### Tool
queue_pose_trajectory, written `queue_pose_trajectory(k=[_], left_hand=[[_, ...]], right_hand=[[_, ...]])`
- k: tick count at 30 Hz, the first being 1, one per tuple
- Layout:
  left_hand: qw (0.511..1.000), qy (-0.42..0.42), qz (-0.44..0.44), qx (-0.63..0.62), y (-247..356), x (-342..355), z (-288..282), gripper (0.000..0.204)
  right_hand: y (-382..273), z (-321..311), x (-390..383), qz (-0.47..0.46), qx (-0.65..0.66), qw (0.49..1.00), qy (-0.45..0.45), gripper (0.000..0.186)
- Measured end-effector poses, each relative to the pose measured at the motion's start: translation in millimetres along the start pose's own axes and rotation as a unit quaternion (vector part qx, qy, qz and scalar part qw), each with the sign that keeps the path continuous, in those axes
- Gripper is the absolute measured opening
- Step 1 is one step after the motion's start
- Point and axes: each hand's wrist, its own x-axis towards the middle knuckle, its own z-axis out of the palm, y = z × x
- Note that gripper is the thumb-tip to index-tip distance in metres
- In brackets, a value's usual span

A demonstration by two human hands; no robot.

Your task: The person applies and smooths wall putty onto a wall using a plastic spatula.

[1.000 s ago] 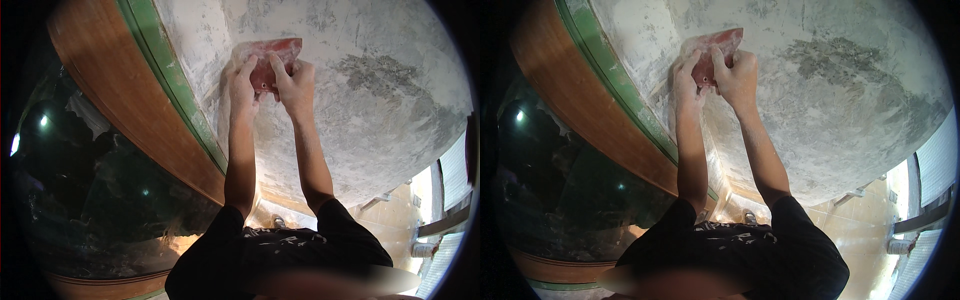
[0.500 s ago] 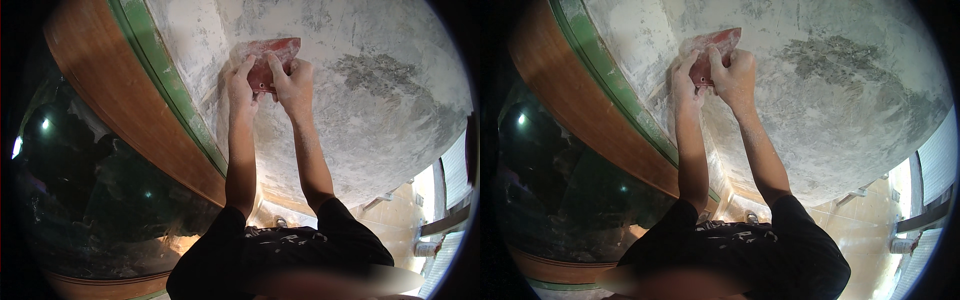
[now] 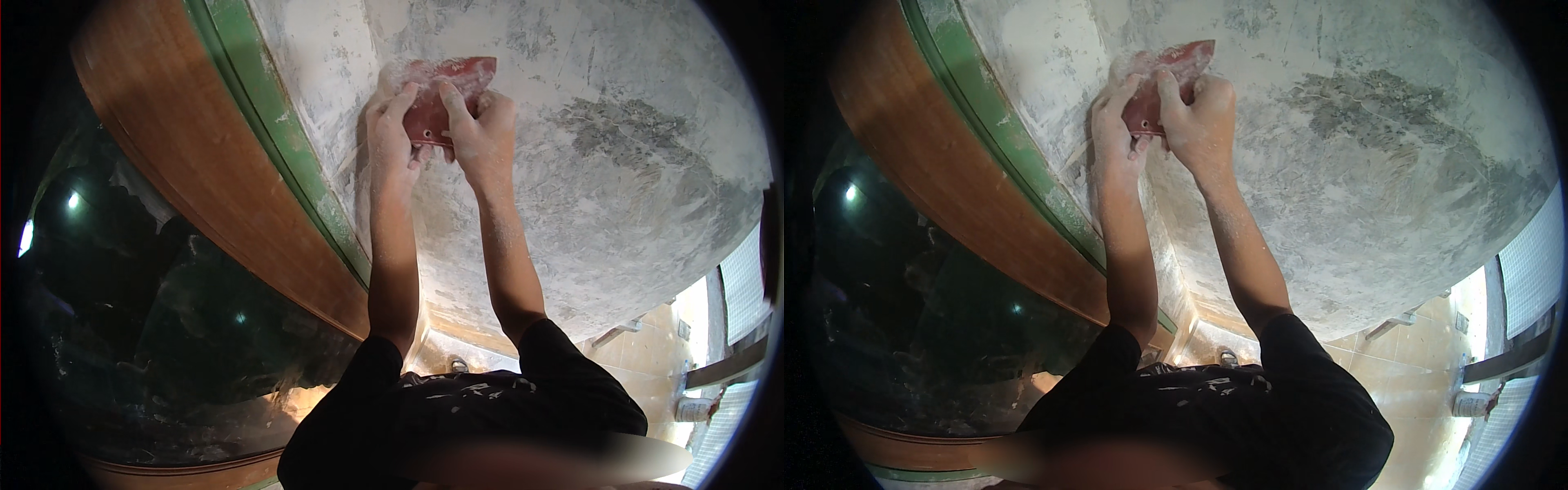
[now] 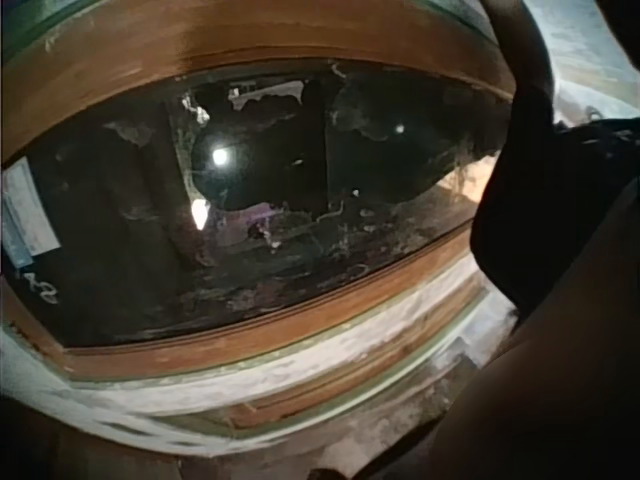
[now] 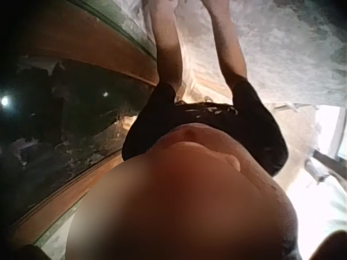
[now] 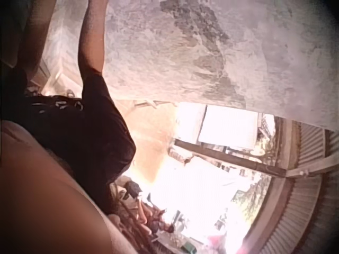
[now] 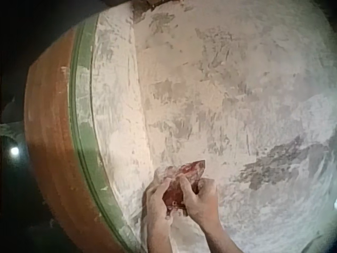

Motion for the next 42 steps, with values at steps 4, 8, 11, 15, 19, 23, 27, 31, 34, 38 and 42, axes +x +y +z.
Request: queue_pose_trajectory(k=[4, 8, 11, 15, 19, 23, 27, 31, 34, 38, 42], left_hand=[[0.998, 0.048, -0.009, -0.026, -2.1, 0.8, 11.8, 0.021], [0.999, 0.027, 0.013, -0.024, -2.4, 11.9, 2.8, 0.022], [0.999, 0.019, 0.021, -0.019, -2.8, 1.3, 5.9, 0.023], [1.000, 0.019, 0.006, 0.004, -4.0, 4.3, 9.2, 0.024], [0.999, -0.029, 0.032, -0.009, 2.3, 2.4, 9.0, 0.024], [1.000, 0.016, -0.006, 0.000, -3.3, 1.1, 20.1, 0.024], [0.999, 0.022, 0.021, -0.043, 7.1, 13.0, 27.9, 0.024], [1.000, -0.010, -0.011, -0.005, 3.6, -0.5, 25.3, 0.022], [0.999, -0.008, -0.013, -0.032, -4.1, 3.4, 28.9, 0.021], [0.999, -0.003, 0.044, -0.009, 21.8, 8.3, 44.1, 0.021], [0.998, -0.037, 0.042, 0.035, 12.4, 1.5, 33.9, 0.024]], right_hand=[[13.9, -1.2, 5.7, -0.021, -0.019, 0.999, 0.025, 0.042], [3.8, 8.3, 11.9, -0.009, -0.002, 1.000, 0.016, 0.042], [-1.2, -3.1, 2.3, 0.033, -0.019, 0.999, -0.001, 0.042], [6.0, -5.2, 9.3, -0.013, -0.056, 0.998, 0.027, 0.041], [1.3, -4.7, 10.9, -0.027, -0.035, 0.999, 0.020, 0.040], [-4.7, -14.3, 8.4, 0.010, 0.009, 1.000, 0.006, 0.039], [-13.5, -8.4, 23.2, -0.011, 0.008, 1.000, 0.014, 0.038], [-13.5, -18.4, 13.1, -0.013, -0.020, 1.000, 0.014, 0.040], [-6.4, -22.2, 17.5, -0.034, -0.031, 0.999, 0.026, 0.041], [-15.8, -11.8, 31.0, -0.032, 0.014, 0.999, -0.008, 0.038], [-10.2, -22.0, 21.5, -0.078, -0.040, 0.996, 0.015, 0.042]])
